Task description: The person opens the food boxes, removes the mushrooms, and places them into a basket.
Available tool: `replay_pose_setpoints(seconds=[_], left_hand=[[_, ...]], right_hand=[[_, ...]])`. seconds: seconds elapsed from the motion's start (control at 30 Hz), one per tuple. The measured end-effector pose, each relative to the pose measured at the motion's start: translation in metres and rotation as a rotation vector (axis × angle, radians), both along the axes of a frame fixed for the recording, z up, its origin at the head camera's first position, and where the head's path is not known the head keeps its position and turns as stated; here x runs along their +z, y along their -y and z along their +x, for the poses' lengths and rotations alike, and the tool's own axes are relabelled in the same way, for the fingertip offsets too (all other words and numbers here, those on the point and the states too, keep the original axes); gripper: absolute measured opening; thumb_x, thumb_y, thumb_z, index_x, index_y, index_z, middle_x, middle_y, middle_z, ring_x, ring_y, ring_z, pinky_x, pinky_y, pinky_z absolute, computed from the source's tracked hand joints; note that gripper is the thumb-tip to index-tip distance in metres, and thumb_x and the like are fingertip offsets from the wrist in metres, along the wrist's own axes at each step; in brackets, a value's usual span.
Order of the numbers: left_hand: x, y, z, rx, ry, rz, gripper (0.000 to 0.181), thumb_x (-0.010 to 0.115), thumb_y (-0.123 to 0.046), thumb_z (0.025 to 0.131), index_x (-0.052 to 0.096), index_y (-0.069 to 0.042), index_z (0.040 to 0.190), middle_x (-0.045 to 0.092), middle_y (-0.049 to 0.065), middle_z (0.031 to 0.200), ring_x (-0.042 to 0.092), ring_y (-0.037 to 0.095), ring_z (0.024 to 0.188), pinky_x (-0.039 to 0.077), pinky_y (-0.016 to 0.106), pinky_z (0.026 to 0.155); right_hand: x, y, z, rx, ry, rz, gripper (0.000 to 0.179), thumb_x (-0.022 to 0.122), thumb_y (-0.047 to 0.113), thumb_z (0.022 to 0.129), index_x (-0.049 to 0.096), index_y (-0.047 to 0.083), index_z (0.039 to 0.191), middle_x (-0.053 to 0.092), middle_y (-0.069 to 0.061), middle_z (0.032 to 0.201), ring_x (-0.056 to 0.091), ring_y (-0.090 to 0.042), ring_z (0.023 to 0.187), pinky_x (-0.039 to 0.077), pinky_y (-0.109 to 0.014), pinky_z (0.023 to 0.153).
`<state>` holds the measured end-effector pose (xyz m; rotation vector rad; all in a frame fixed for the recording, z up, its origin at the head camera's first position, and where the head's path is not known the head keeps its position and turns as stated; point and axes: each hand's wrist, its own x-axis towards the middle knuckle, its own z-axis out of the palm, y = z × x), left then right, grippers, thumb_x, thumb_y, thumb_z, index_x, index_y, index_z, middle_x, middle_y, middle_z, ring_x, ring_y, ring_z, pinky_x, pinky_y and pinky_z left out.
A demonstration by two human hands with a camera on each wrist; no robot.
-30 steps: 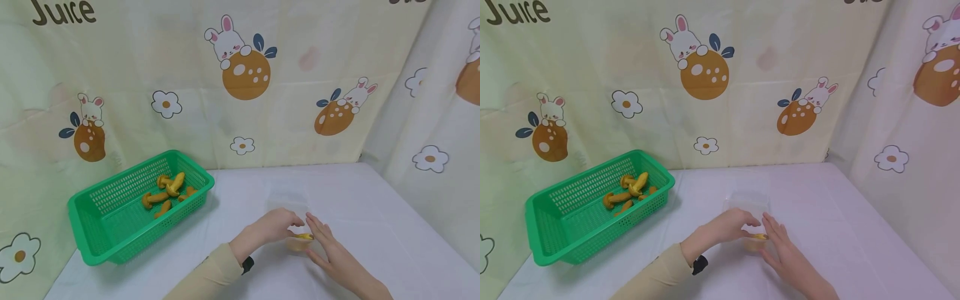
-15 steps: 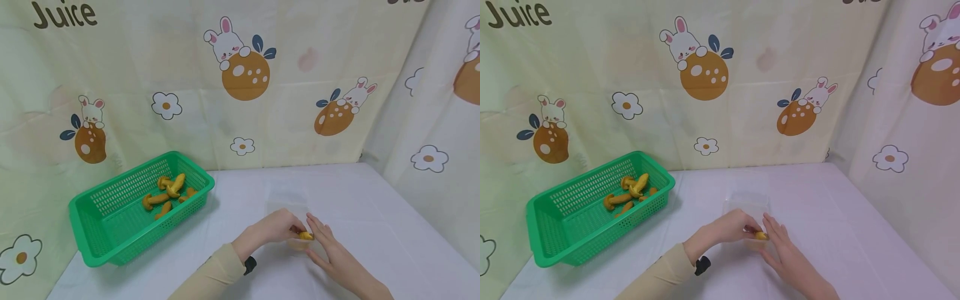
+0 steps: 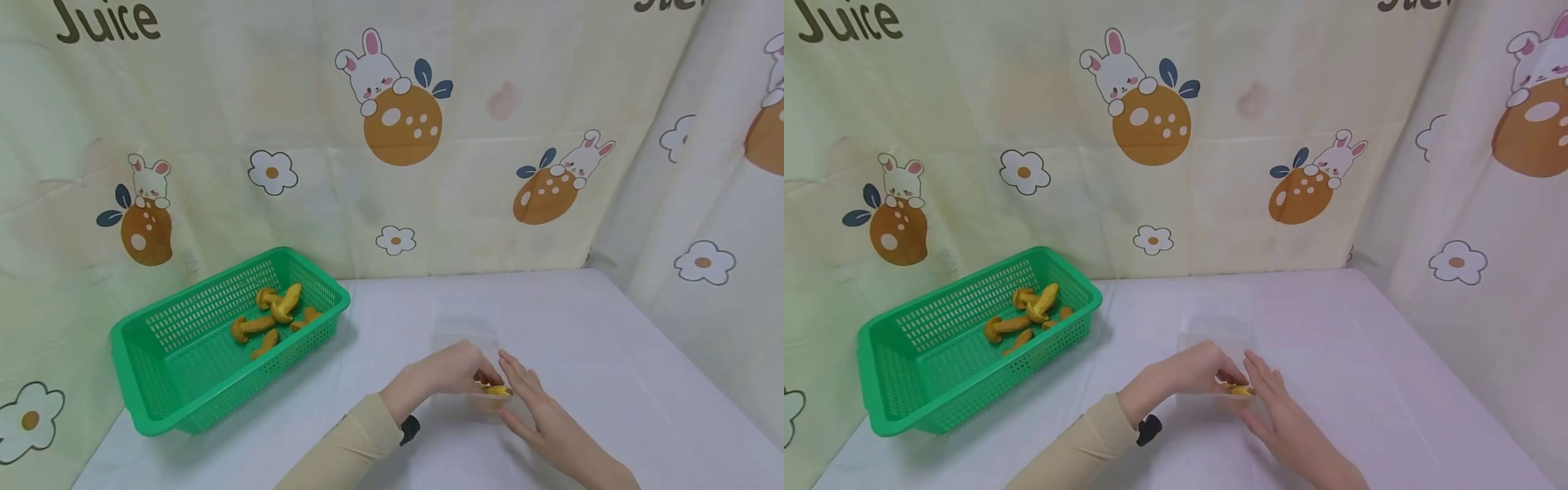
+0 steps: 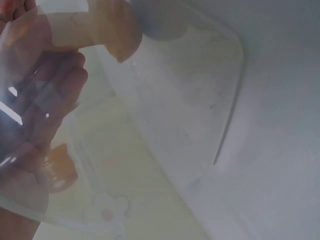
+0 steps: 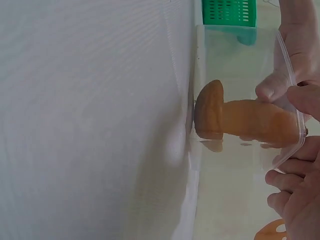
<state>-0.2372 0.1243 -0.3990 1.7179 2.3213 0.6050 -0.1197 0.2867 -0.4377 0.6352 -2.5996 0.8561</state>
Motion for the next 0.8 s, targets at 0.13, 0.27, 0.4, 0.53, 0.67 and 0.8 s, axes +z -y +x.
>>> replay_pose_setpoints(seconds=[0.13,0.27,0.4,0.53,0.67,0.8], left_hand=[[-0.002,-0.002,0.0,-0.005,0.004,0.013,0.02,0.071,-0.005,0.08,0.072,-0.006,0.101,0.069,-0.005,0.091,0.058,-0.008,0.074,0.043,0.004,0.068],[-0.003,0.001,-0.001,0.015,-0.007,0.01,0.023,0.071,-0.006,0.081,0.071,-0.006,0.103,0.069,-0.006,0.093,0.058,-0.008,0.076,0.043,0.005,0.07],[0.0,0.006,-0.003,0.037,-0.02,0.019,0.023,0.072,-0.007,0.081,0.071,-0.006,0.103,0.068,-0.006,0.092,0.057,-0.007,0.075,0.043,0.005,0.07],[0.005,0.012,-0.004,0.073,0.017,0.038,0.022,0.072,-0.008,0.08,0.072,-0.007,0.102,0.068,-0.007,0.089,0.055,-0.007,0.072,0.043,0.005,0.067],[0.011,0.021,-0.006,0.143,0.109,0.095,0.023,0.071,-0.008,0.081,0.071,-0.007,0.104,0.068,-0.008,0.09,0.056,-0.006,0.073,0.044,0.006,0.068],[0.02,0.035,-0.012,0.204,0.213,0.213,0.027,0.071,-0.004,0.081,0.069,-0.003,0.108,0.068,-0.004,0.096,0.06,-0.003,0.08,0.047,0.011,0.073]], right_hand=[[0.001,0.0,0.0,-0.003,-0.013,0.011,0.077,0.065,0.008,0.086,0.018,0.008,0.148,0.018,-0.011,0.151,0.023,-0.029,0.132,0.0,-0.012,0.105],[0.002,0.001,-0.001,-0.009,-0.002,0.013,0.076,0.064,0.011,0.087,0.018,0.007,0.148,0.018,-0.011,0.151,0.023,-0.032,0.132,0.0,-0.012,0.104],[0.003,0.002,-0.003,-0.001,0.002,0.004,0.076,0.064,0.01,0.087,0.018,0.007,0.148,0.018,-0.012,0.151,0.019,-0.024,0.134,0.0,-0.012,0.105],[0.005,0.001,-0.004,0.001,0.009,-0.008,0.078,0.065,0.008,0.087,0.016,0.01,0.148,0.019,-0.013,0.151,0.016,-0.02,0.135,0.0,-0.012,0.105],[0.005,0.0,-0.004,-0.003,0.012,-0.007,0.079,0.065,0.009,0.087,0.016,0.011,0.148,0.018,-0.012,0.151,0.019,-0.03,0.134,0.0,-0.013,0.105],[0.006,-0.002,-0.005,-0.004,0.003,0.005,0.079,0.065,0.01,0.087,0.016,0.01,0.148,0.017,-0.01,0.152,0.02,-0.031,0.134,0.0,-0.014,0.106]])
